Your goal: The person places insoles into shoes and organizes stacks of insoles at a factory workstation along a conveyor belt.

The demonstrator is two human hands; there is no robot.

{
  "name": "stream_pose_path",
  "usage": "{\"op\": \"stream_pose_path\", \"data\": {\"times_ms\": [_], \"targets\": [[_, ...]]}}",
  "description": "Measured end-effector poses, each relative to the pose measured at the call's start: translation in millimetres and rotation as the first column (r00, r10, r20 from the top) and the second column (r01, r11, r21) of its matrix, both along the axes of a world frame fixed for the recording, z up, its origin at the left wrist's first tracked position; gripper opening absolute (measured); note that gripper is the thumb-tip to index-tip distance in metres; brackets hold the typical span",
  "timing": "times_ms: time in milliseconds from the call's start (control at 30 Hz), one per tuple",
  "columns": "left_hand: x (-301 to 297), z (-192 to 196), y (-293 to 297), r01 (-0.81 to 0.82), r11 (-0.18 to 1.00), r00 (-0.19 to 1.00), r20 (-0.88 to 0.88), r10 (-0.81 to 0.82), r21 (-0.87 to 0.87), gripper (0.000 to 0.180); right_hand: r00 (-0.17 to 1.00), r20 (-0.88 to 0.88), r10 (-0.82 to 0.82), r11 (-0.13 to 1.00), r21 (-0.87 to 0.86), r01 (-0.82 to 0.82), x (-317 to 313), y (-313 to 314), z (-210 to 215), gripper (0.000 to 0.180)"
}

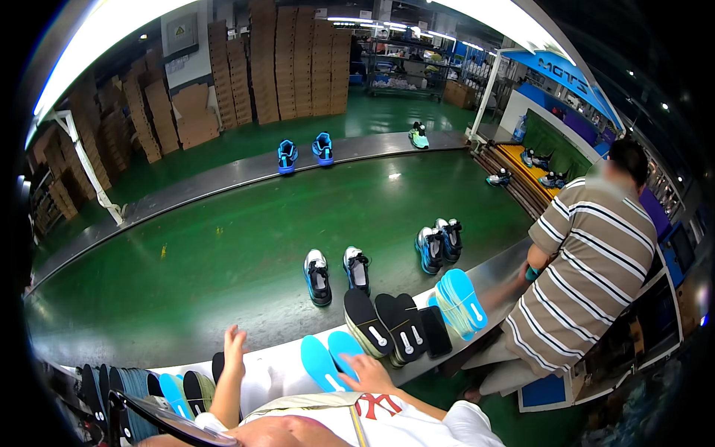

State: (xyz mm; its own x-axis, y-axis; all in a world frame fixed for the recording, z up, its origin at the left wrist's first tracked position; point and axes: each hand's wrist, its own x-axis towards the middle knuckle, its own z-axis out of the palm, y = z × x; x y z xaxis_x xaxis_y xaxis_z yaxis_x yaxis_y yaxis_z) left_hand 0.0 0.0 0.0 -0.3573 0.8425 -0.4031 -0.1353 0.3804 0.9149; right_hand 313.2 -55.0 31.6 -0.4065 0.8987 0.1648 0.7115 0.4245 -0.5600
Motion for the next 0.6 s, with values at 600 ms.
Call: {"op": "stream_pose_path", "data": {"times_ms": [600], "targets": [[118,-50,180,0.885,0.372,-0.112,-0.903,-0.414,-0.28,0.071,0.874,0.315,-0.371,0.903,-0.097,0.418,-69,-36,-11,0.055]]}}
